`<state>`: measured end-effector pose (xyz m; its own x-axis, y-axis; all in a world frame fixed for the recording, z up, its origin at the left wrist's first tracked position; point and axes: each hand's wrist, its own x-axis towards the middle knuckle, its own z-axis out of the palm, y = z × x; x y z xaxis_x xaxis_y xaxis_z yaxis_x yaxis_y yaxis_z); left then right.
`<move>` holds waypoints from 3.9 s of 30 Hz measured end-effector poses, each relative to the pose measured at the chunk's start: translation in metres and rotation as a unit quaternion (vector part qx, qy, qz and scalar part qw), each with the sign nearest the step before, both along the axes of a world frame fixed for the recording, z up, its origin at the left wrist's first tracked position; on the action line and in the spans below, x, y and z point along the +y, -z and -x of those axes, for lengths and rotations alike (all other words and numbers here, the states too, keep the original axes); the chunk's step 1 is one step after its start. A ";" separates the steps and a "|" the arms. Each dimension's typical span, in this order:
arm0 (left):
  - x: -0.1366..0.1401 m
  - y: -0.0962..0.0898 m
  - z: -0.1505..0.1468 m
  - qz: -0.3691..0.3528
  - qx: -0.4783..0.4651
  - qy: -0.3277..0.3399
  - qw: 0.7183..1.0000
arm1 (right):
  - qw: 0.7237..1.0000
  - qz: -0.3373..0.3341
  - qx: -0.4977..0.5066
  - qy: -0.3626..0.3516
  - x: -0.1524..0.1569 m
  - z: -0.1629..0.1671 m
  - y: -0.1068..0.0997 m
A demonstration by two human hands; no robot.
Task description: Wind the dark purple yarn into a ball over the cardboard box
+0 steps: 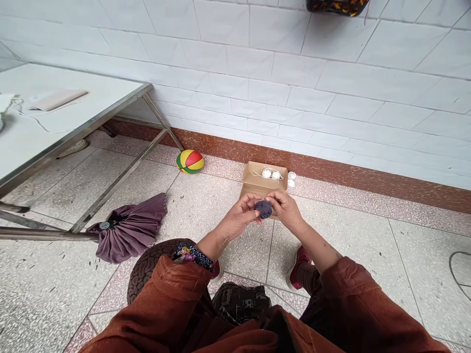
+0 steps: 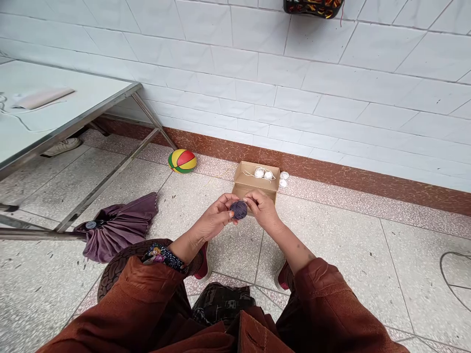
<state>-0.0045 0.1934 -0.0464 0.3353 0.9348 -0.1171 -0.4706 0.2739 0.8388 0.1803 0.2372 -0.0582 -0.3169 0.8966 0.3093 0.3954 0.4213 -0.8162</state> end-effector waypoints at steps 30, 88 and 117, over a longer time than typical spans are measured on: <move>0.008 0.000 0.004 0.029 -0.013 -0.086 0.996 | 0.993 0.044 -0.050 -0.094 -0.007 0.002 0.014; 0.013 0.013 0.014 0.026 0.073 -0.097 0.992 | 0.982 -0.001 -0.083 -0.167 -0.016 0.000 0.002; 0.008 0.007 0.010 0.084 -0.073 -0.082 0.990 | 0.989 -0.012 -0.096 -0.114 -0.010 0.004 0.020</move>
<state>-0.0140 0.2015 -0.0534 0.2047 0.9497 -0.2370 -0.6332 0.3131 0.7078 0.1758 0.2273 -0.0786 -0.5651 0.7879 0.2446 0.4346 0.5363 -0.7236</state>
